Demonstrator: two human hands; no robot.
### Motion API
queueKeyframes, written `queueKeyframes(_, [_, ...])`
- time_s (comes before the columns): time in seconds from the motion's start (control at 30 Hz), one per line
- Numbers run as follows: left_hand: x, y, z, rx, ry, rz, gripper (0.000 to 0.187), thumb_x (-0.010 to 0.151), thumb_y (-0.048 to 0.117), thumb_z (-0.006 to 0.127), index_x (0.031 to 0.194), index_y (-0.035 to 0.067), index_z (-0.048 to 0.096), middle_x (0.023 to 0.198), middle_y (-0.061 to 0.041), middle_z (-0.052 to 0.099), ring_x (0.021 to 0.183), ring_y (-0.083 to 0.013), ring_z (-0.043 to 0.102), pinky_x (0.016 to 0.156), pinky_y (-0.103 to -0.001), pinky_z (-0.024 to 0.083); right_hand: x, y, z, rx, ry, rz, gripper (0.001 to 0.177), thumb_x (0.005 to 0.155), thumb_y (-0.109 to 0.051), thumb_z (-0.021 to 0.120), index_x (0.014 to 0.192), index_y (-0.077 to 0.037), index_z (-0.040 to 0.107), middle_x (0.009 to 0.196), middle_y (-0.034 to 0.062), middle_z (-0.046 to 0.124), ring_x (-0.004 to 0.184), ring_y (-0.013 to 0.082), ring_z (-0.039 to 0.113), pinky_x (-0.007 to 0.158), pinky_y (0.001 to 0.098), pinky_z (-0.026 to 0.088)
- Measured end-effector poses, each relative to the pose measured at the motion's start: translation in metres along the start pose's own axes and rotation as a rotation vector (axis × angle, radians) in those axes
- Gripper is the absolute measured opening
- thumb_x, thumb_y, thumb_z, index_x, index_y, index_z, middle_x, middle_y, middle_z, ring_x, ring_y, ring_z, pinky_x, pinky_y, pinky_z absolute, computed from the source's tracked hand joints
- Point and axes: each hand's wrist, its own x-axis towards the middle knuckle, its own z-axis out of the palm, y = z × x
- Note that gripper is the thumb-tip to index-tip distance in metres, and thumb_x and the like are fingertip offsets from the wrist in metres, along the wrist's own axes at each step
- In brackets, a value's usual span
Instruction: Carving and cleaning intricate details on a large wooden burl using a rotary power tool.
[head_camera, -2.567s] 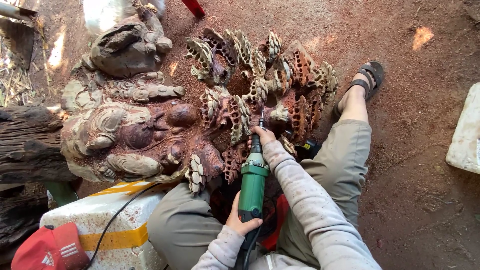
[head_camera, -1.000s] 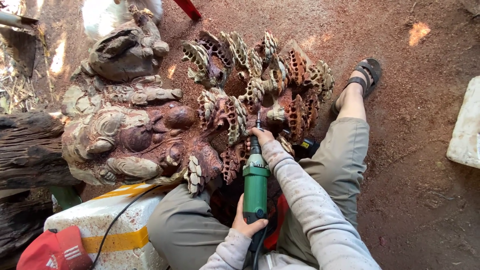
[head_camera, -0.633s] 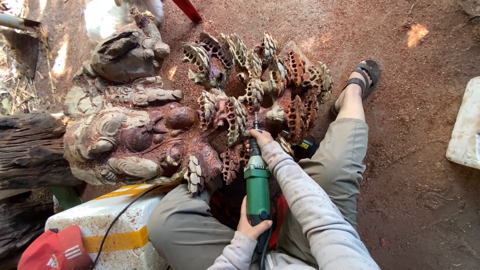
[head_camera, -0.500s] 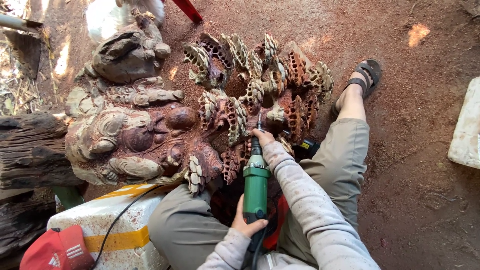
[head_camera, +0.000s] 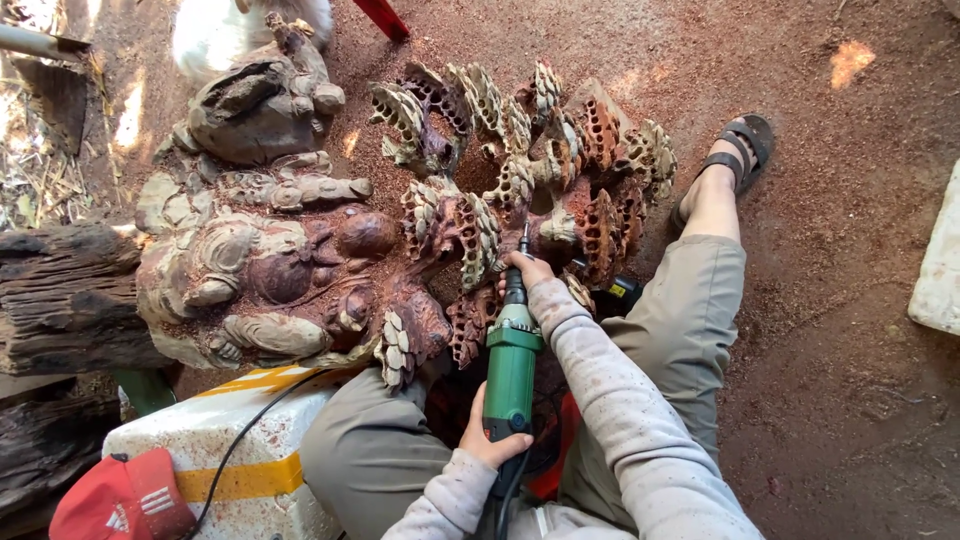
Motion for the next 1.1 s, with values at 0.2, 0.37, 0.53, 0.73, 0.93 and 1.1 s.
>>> queueKeyframes(0.2, [-0.005, -0.002, 0.006, -0.050, -0.004, 0.073, 0.111, 0.061, 0.012, 0.083, 0.156, 0.012, 0.026, 0.143, -0.015, 0.057, 0.122, -0.0272, 0.063, 0.104, -0.037, 0.050, -0.021, -0.009, 0.006, -0.035, -0.006, 0.027, 0.026, 0.088, -0.013, 0.066, 0.110, 0.001, 0.062, 0.079, 0.0144, 0.067, 0.056, 0.0229, 0.064, 0.049, 0.0337, 0.058])
queueKeyframes(0.37, [-0.011, -0.005, 0.013, -0.058, 0.021, 0.041, 0.112, 0.060, 0.014, 0.083, 0.157, 0.012, 0.026, 0.144, -0.015, 0.055, 0.123, -0.0277, 0.062, 0.104, -0.038, 0.049, -0.029, -0.009, 0.006, -0.023, -0.044, 0.030, 0.023, 0.088, -0.011, 0.064, 0.106, 0.001, 0.062, 0.072, 0.0137, 0.066, 0.052, 0.0232, 0.062, 0.047, 0.0333, 0.056])
queueKeyframes(0.53, [-0.018, 0.016, -0.020, 0.040, 0.017, 0.007, 0.122, 0.057, 0.017, 0.091, 0.158, 0.014, 0.022, 0.147, -0.017, 0.054, 0.127, -0.0297, 0.063, 0.106, -0.041, 0.049, -0.027, 0.000, 0.009, 0.080, -0.082, 0.036, 0.031, 0.089, -0.012, 0.067, 0.115, 0.001, 0.057, 0.074, 0.0116, 0.065, 0.053, 0.0205, 0.062, 0.046, 0.0311, 0.057])
queueKeyframes(0.73, [0.007, 0.121, -0.078, 0.303, -0.050, -0.022, 0.125, 0.050, 0.014, 0.090, 0.157, 0.012, 0.025, 0.142, -0.019, 0.060, 0.124, -0.0306, 0.066, 0.103, -0.039, 0.053, -0.034, -0.020, 0.034, 0.439, -0.078, 0.067, 0.022, 0.088, -0.015, 0.065, 0.104, -0.001, 0.059, 0.074, 0.0085, 0.067, 0.054, 0.0192, 0.061, 0.049, 0.0316, 0.057])
queueKeyframes(0.93, [0.021, 0.253, -0.070, 0.762, -0.074, -0.442, 0.117, 0.053, 0.027, 0.086, 0.156, 0.037, 0.032, 0.126, -0.008, 0.073, 0.105, -0.0251, 0.075, 0.090, -0.032, 0.057, -0.033, -0.038, 0.041, 0.790, -0.080, 0.235, 0.020, 0.089, -0.017, 0.062, 0.101, -0.005, 0.051, 0.066, 0.0062, 0.061, 0.053, 0.0184, 0.058, 0.046, 0.0295, 0.053])
queueKeyframes(1.1, [0.031, 0.276, -0.051, 0.833, -0.012, -0.492, 0.119, 0.050, 0.029, 0.087, 0.157, 0.036, 0.033, 0.130, -0.006, 0.071, 0.110, -0.0218, 0.073, 0.096, -0.029, 0.057, -0.001, -0.033, 0.033, 0.812, -0.148, 0.246, 0.024, 0.087, -0.024, 0.059, 0.099, -0.004, 0.053, 0.065, 0.0098, 0.061, 0.051, 0.0248, 0.055, 0.049, 0.0345, 0.052])
